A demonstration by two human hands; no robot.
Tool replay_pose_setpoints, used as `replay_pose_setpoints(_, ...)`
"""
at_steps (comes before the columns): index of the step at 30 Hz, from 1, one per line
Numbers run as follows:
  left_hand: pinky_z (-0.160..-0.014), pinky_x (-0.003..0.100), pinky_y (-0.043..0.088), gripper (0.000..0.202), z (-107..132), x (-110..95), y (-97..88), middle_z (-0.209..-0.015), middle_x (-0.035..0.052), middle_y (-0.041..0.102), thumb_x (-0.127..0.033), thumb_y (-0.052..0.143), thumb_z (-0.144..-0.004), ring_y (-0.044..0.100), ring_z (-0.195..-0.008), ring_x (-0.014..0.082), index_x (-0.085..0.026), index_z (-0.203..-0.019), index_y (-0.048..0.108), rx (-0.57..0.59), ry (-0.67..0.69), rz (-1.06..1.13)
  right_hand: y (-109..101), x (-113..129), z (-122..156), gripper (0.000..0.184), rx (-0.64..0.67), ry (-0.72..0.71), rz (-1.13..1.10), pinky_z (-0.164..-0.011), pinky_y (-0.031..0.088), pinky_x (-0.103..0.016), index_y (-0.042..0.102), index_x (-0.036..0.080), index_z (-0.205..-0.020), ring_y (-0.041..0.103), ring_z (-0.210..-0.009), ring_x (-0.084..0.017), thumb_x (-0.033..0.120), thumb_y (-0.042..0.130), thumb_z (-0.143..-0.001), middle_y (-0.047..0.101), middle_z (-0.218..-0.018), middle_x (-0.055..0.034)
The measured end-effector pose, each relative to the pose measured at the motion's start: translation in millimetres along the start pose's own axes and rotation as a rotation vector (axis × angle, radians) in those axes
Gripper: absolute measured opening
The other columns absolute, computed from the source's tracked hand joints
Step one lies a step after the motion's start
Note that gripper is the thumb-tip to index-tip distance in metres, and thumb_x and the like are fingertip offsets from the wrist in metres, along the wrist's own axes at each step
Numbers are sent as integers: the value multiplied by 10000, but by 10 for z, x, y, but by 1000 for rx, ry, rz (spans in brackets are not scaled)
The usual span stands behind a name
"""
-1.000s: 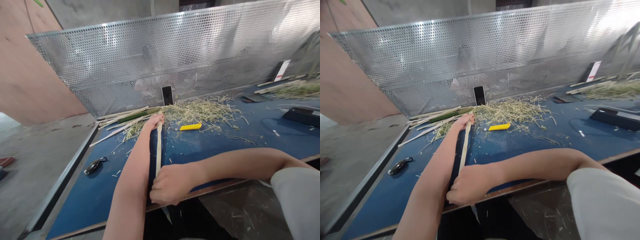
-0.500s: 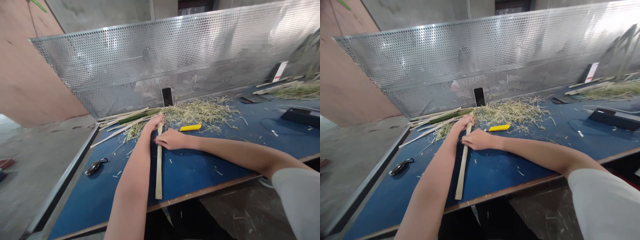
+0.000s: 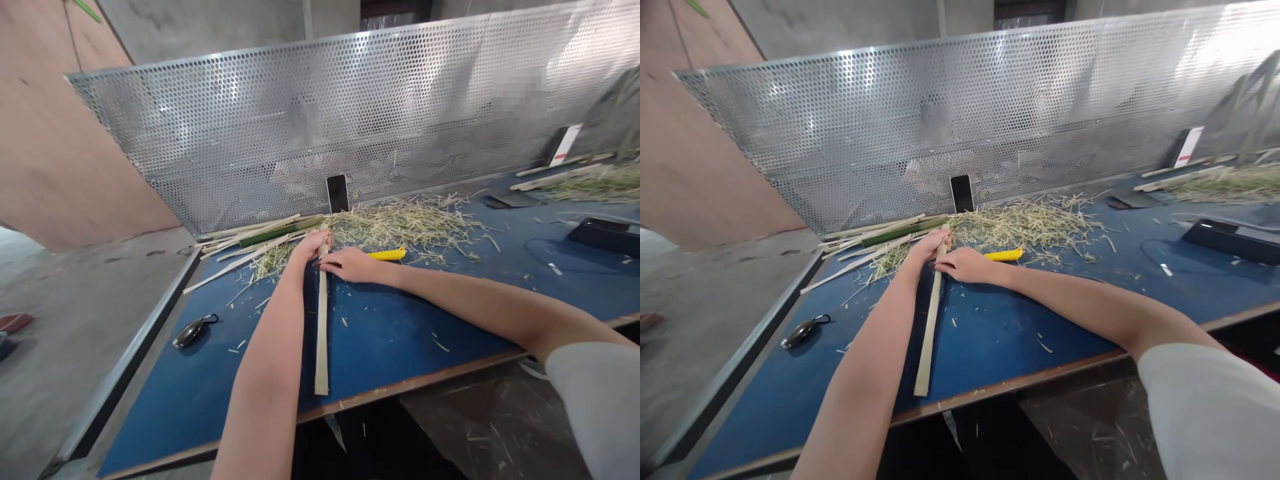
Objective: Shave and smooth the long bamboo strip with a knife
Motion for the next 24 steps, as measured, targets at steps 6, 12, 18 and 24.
replay_pose_setpoints(6,-495,218,387,417,-20,16,-18,-527,-14,518,-166,577,-1066,468,-441,96,-196,-655,511,16,10,-4,51,207,121,296,0,-112,-86,-842,522,-315,806,211,-1216,783,-939,-230,316,548,-1116,841,-1132,-90)
replay_pose_setpoints(12,-495,206,387,409,-47,32,-26,-530,-18,516,-153,555,-1073,460,-436,82,-189,-667,524,16,2,-6,-4,190,119,309,60,-271,-185,-842,528,-287,798,243,-1281,786,-928,-196,325,546,-1122,850,-1121,-48)
replay_pose_setpoints(18,-478,217,372,402,-39,15,-22,-514,-20,513,-183,602,-1057,455,-429,94,-203,-667,504,6,2,-12,29,-35,64,304,-34,-46,-33,-874,536,-322,815,218,-1242,786,-954,-232,330,566,-1109,846,-1135,-83)
replay_pose_setpoints(24,-503,221,391,366,0,9,-31,-507,-16,516,-210,679,-1016,448,-453,102,-208,-686,520,12,7,-8,81,279,171,317,15,-266,-143,-863,550,-292,801,260,-1287,791,-958,-199,351,547,-1120,846,-1150,-59)
Point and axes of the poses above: each hand's wrist, its own z-axis away from the middle knuckle, its own y-axis out of the palm, x = y × z, the point moved 4 cm from there along -z, towards the middle knuckle
